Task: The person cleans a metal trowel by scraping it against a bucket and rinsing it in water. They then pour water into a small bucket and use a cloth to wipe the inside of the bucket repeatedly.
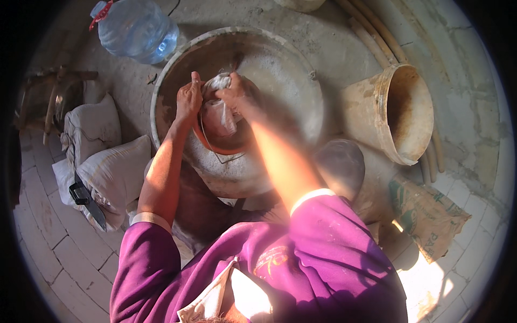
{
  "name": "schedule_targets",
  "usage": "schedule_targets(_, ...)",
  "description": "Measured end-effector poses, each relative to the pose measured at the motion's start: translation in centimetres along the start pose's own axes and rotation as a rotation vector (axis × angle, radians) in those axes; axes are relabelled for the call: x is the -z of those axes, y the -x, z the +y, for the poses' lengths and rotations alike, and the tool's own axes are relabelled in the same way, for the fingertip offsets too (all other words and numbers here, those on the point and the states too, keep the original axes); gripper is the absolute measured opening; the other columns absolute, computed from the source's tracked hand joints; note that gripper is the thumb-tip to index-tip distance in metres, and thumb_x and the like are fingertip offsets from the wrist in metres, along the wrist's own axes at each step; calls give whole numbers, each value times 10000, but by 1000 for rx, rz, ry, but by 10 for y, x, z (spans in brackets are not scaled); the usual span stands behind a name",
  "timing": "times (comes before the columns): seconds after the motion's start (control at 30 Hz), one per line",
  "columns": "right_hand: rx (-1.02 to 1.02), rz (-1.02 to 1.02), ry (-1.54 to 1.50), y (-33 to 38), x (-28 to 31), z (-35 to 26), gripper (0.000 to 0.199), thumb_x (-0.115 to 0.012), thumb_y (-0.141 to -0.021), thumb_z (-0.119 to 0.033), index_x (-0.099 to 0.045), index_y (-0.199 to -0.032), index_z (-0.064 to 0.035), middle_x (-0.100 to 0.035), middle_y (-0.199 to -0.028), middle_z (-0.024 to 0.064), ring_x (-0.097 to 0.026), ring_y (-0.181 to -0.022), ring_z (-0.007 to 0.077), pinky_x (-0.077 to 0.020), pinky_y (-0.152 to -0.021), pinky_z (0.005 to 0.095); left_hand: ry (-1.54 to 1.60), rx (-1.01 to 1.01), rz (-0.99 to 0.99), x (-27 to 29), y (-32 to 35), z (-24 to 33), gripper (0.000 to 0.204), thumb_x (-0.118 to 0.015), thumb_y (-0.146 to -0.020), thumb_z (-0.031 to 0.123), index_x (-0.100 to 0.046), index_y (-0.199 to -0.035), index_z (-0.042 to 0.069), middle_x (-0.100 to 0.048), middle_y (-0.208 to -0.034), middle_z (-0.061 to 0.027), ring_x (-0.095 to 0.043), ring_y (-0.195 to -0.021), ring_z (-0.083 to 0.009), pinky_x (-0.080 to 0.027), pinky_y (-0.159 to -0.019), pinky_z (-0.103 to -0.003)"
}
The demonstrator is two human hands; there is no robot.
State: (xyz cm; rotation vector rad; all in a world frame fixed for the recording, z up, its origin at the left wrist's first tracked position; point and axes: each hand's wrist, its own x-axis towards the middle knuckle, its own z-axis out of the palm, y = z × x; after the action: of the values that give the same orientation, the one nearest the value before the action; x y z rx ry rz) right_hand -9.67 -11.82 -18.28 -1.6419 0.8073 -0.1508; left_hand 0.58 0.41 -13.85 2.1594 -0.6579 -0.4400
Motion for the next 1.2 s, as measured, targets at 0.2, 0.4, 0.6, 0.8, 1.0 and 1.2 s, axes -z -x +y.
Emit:
schedule_targets(0.2, 129, 105, -29, 0, 20, -21, 601, -760, -724, -140, -540, -1276, -52, -653, -1110, 171, -649, -1000, 253, -520, -879, 340, 177, 108, 46, 2, -3, 7, 810, -281, -979, 643, -726, -952, -33, -656, -706, -176, -638, -730, -262, -479, -750, -382)
schedule_targets(0.4, 575, 88, 515, 28, -3, -66, 324, -641, -787, -138, -672, -1110, -123, -663, -1027, 158, -656, -916, 347, -549, -788, 415, 233, 179, 34, 11, -16, 0, 808, -284, -972, 661, -744, -929, -2, -627, -669, -127, -591, -719, -185, -462, -720, -369)
schedule_targets(0.6, 351, 284, 413, -8, 24, 9, 249, -654, -804, -181, -699, -1036, -103, -698, -921, 175, -686, -869, 321, -549, -735, 391, 281, 163, 27, 19, 0, 25, 801, -232, -987, 643, -760, -966, 41, -696, -776, -123, -614, -767, -209, -469, -809, -352)
schedule_targets(0.8, 467, 173, 338, 21, 1, -53, 286, -657, -787, -220, -702, -1061, -149, -680, -996, 155, -663, -940, 337, -535, -847, 417, 205, 213, 62, 6, -8, 6, 892, -232, -938, 725, -756, -856, 8, -659, -709, -132, -593, -717, -217, -466, -756, -368)
schedule_targets(1.0, 535, -96, 530, 26, -5, -77, 218, -603, -750, -158, -715, -936, -133, -681, -903, 172, -658, -878, 363, -527, -803, 454, 171, 253, -29, 15, -22, -15, 926, -252, -913, 757, -694, -687, -24, -623, -647, -157, -580, -698, -225, -451, -726, -409)
schedule_targets(1.2, 69, 47, 635, -11, 53, -56, 213, -581, -746, -199, -714, -875, -95, -689, -893, 198, -670, -881, 363, -532, -800, 443, 130, 167, -52, 1, 2, 20, 879, -306, -904, 754, -745, -809, -1, -689, -788, -207, -655, -835, -269, -473, -830, -381)
